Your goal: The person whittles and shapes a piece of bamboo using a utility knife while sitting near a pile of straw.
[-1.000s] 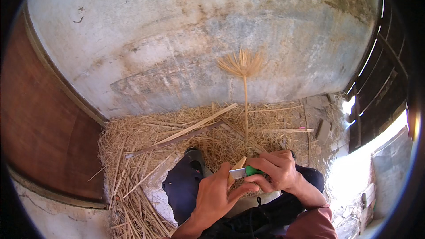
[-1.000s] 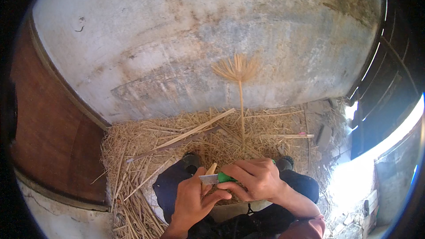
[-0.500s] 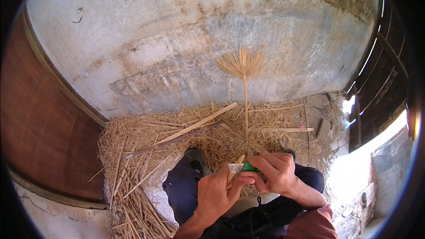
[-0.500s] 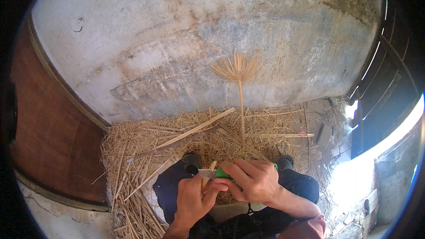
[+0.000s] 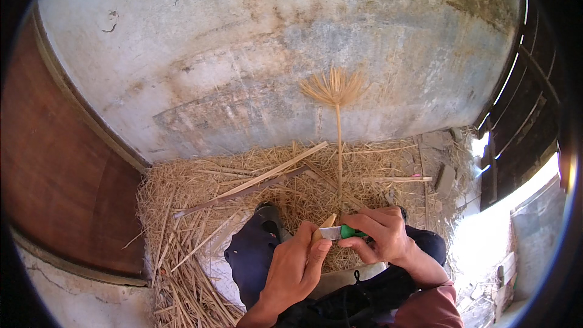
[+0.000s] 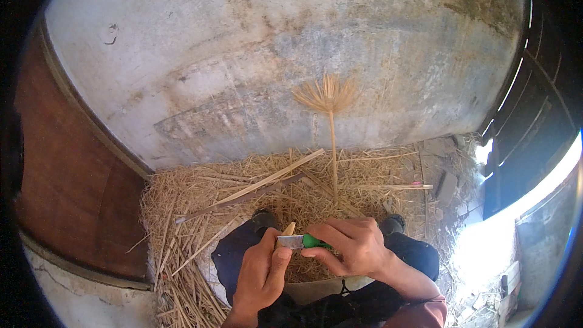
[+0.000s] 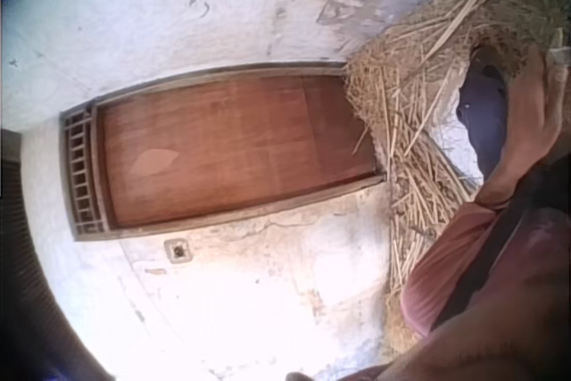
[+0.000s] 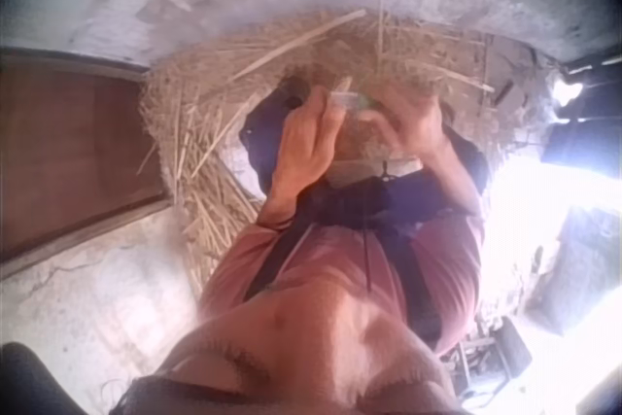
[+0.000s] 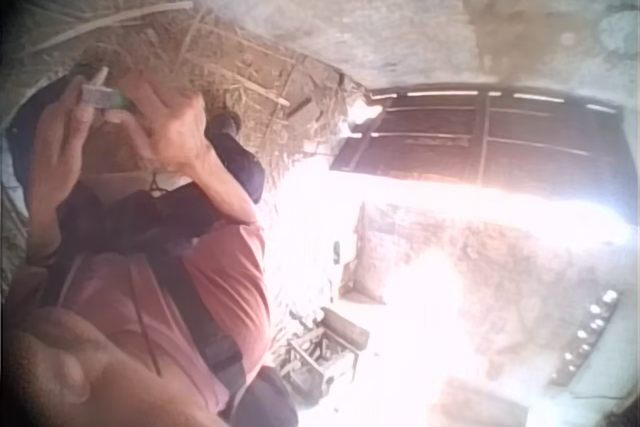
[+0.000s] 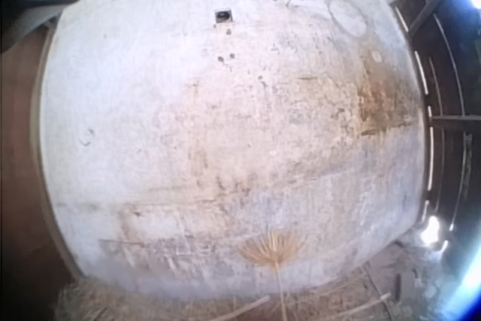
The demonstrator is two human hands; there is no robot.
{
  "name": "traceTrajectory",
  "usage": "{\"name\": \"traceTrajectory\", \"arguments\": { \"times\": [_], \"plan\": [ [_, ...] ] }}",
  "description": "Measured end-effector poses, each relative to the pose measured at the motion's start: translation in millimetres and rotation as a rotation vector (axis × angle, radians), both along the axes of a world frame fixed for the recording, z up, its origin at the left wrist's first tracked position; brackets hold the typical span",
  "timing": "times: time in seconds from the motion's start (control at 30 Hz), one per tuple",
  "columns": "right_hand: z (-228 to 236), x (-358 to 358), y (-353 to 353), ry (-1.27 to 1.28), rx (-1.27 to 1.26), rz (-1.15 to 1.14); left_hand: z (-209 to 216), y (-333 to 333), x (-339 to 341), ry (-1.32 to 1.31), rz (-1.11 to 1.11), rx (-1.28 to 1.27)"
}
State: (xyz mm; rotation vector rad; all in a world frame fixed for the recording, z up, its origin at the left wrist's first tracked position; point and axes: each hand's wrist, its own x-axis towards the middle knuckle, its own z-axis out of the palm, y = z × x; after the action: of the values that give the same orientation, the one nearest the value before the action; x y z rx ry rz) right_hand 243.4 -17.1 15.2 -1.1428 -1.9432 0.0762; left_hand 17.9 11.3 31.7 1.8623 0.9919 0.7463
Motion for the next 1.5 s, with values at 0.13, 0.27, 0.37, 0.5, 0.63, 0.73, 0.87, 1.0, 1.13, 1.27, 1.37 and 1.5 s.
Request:
{"name": "traceTrajectory", "arguments": {
  "times": [0.13,0.27,0.37,0.5,0.63,0.73,0.87,1.0,1.13,1.27,1.37,1.5],
  "plan": [
    [-6,2,4,-0.009,0.02,-0.001,-3,2,-3,-0.095,-0.036,-0.043],
    [-6,2,8,-0.015,0.048,0.041,-6,2,4,-0.081,-0.048,0.075],
    [-7,1,8,-0.045,0.062,0.037,-9,3,6,-0.084,-0.049,0.112],
    [-5,0,7,-0.057,0.066,0.018,-9,2,9,-0.063,0.005,0.077],
    [-4,-4,5,-0.039,0.069,-0.013,-26,1,11,-0.12,0.034,0.102],
    [-1,-6,3,-0.053,0.089,-0.045,-23,1,13,-0.139,0.048,0.104],
    [0,-10,1,-0.059,0.109,-0.07,-16,-1,15,-0.159,0.062,0.093],
    [2,-11,0,-0.094,0.148,-0.096,-14,-2,15,-0.177,0.045,0.065],
    [3,-11,-1,-0.126,0.165,-0.106,-19,-2,14,-0.195,0.049,0.1],
    [2,-13,0,-0.115,0.163,-0.112,-17,-1,14,-0.158,0.039,0.082],
    [-6,-12,0,-0.073,0.212,-0.163,-14,-2,14,-0.085,0.031,0.12],
    [-4,-11,-2,-0.026,0.113,-0.126,-13,-3,16,-0.105,0.047,0.152]
  ]
}}
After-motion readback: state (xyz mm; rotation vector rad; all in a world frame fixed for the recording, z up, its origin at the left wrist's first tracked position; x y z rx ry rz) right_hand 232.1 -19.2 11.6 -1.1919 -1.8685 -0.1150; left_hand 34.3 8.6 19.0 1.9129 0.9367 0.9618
